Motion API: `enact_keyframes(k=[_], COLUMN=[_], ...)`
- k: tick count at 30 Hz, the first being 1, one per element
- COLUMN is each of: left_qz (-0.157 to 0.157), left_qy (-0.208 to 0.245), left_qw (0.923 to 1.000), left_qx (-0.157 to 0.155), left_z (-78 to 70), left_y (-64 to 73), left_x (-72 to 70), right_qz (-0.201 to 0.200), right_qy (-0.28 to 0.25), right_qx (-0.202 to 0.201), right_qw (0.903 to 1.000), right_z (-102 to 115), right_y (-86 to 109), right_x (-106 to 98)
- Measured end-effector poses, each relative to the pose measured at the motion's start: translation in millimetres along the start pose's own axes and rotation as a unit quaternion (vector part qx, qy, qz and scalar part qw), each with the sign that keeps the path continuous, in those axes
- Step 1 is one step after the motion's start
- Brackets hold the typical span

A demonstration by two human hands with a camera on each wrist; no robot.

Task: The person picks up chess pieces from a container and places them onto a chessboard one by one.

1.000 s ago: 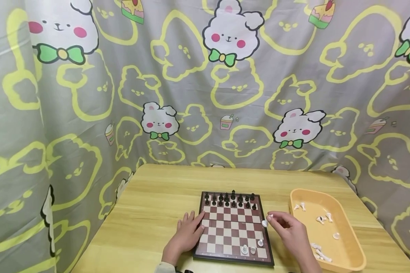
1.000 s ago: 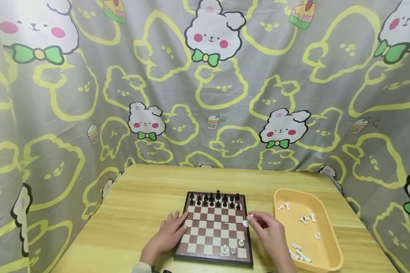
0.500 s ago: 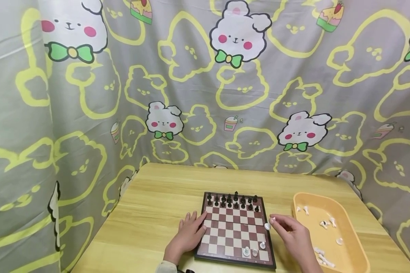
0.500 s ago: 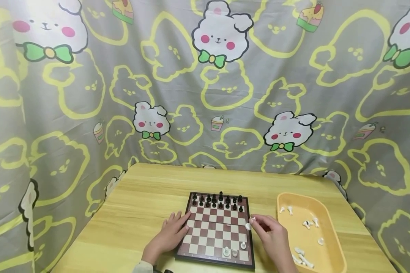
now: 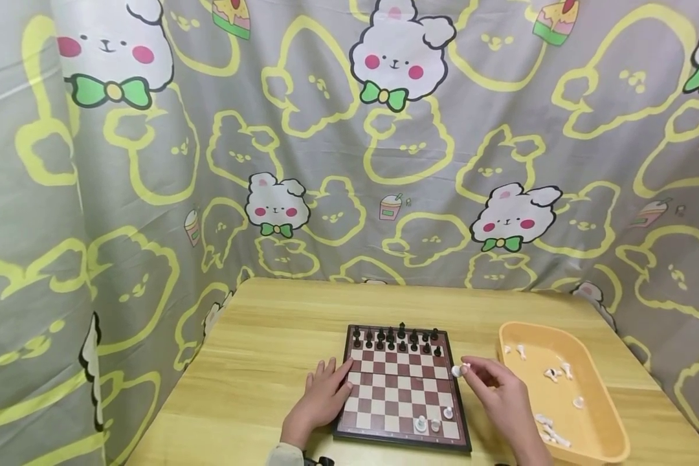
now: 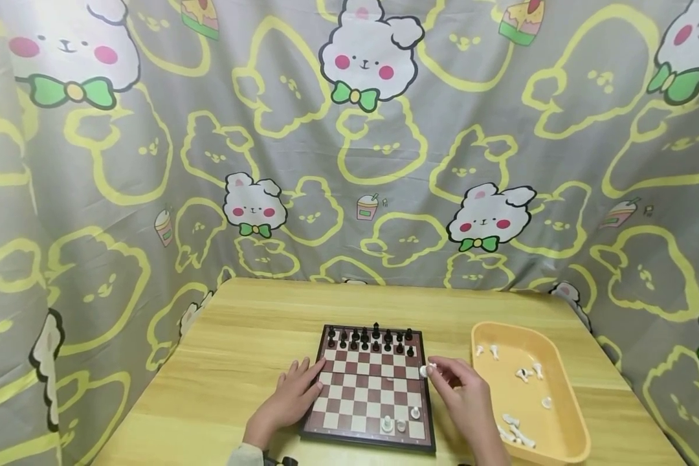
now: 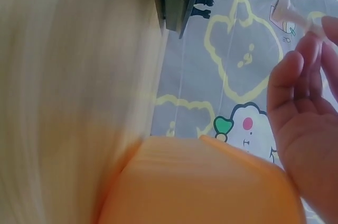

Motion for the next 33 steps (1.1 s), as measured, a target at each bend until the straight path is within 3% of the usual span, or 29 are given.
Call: enact_keyframes(k=[10,20,27,33], left_qz=[0.002,-0.005,-0.008,0.001], left_qy=[-0.004,-0.004,0.003,-0.004], left_qw=[1.0,1.0,1.0,1.0], left_qx=[0.008,0.002,0.003,0.003], left_z=[-2.8,5.3,5.3,3.8], left_y=[-4.0,-2.1,-4.3,-1.9], left_x=[0.3,1.8,8.6,1.0], right_qz=[-0.014,-0.003,0.001,0.001], right_qy=[-0.053,-0.028,-0.016,-0.024], right_qx=[0.007,-0.022,-0.016,-0.013], right_qw=[0.9985,0.9993,0.9997,0.9996], right_z=[0,5,5,2], right_y=[0.1,-0.9,-1.2,3.0], right_x=[-1,3,-1,5])
Point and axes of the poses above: each hand's wrist, its own y-axis away from the middle knuckle, its own x-axis out of the palm, z = x × y, the point moved 4 cm from there along -y, towards the middle knuckle, and after that the axes turned 10 degrees about z, right-handed, at the moved point
